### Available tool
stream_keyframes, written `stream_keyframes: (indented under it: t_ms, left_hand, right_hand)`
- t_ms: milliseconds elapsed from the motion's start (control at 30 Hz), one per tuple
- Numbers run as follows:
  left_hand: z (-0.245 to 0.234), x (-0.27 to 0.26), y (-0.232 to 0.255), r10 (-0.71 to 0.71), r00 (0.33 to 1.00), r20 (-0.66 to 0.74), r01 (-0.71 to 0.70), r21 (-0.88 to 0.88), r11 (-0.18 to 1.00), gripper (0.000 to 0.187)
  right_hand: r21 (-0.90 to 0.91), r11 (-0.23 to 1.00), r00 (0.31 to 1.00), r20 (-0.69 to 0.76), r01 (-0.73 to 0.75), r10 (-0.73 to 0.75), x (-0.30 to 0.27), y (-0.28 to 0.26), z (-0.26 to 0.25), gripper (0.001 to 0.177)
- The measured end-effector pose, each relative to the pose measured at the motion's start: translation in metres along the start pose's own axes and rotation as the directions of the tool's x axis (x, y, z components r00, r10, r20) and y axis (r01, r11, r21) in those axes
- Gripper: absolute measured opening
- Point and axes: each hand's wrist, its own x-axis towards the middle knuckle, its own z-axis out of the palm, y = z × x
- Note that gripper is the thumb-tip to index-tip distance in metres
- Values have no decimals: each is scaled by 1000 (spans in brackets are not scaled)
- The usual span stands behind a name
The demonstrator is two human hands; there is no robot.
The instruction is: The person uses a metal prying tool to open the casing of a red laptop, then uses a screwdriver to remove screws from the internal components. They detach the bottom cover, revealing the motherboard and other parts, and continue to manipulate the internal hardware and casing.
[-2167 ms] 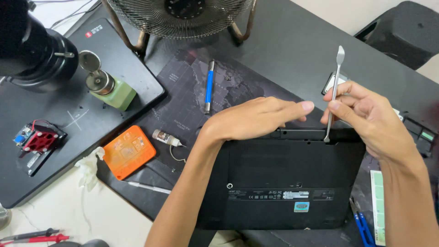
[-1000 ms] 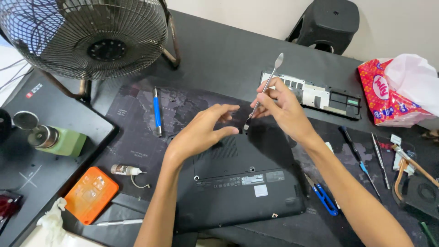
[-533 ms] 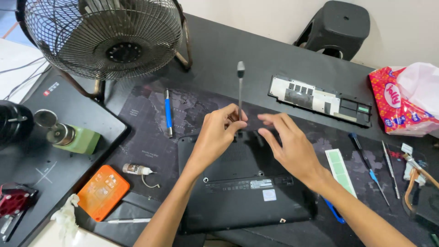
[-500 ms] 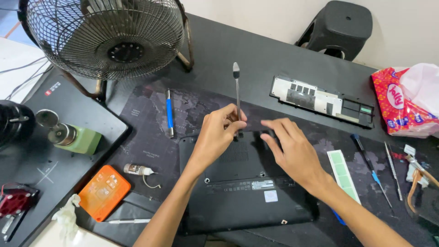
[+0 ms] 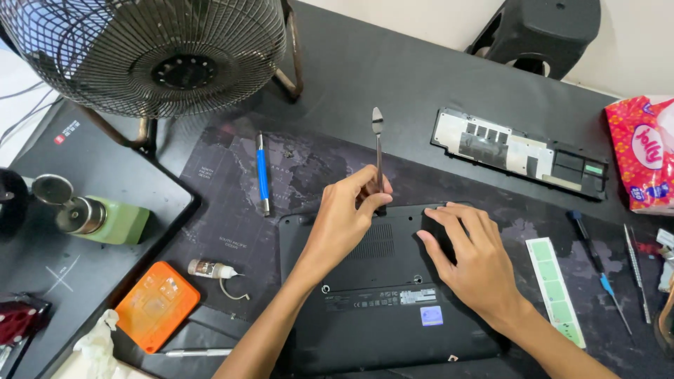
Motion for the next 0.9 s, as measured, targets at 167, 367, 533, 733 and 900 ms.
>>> stream_keyframes:
  t_ms: [167, 367, 533, 733, 900]
  left_hand:
    - [-5, 3, -2, -7, 999, 53, 5, 41, 999, 6]
    - [-13, 1, 2, 4, 1000, 13, -5, 109, 994, 7]
    - [-24, 3, 1, -61, 998, 15, 58, 159, 986, 8]
    - [-30, 3, 2, -85, 996, 16, 80, 188, 979, 9]
    - [-33, 4, 0, -33, 999, 9, 29, 279, 960, 10]
  right_hand:
    - [-10, 1000, 1000, 1, -9, 9, 2, -1, -1, 32]
    - [-11, 1000, 1000, 20, -17, 17, 2, -1, 1, 32]
    - [-13, 999, 999, 20, -31, 31, 1, -2, 1, 32]
    - [-12, 999, 999, 27, -30, 30, 1, -1, 1, 32]
    - [-20, 999, 999, 26, -28, 29, 0, 0, 1, 33]
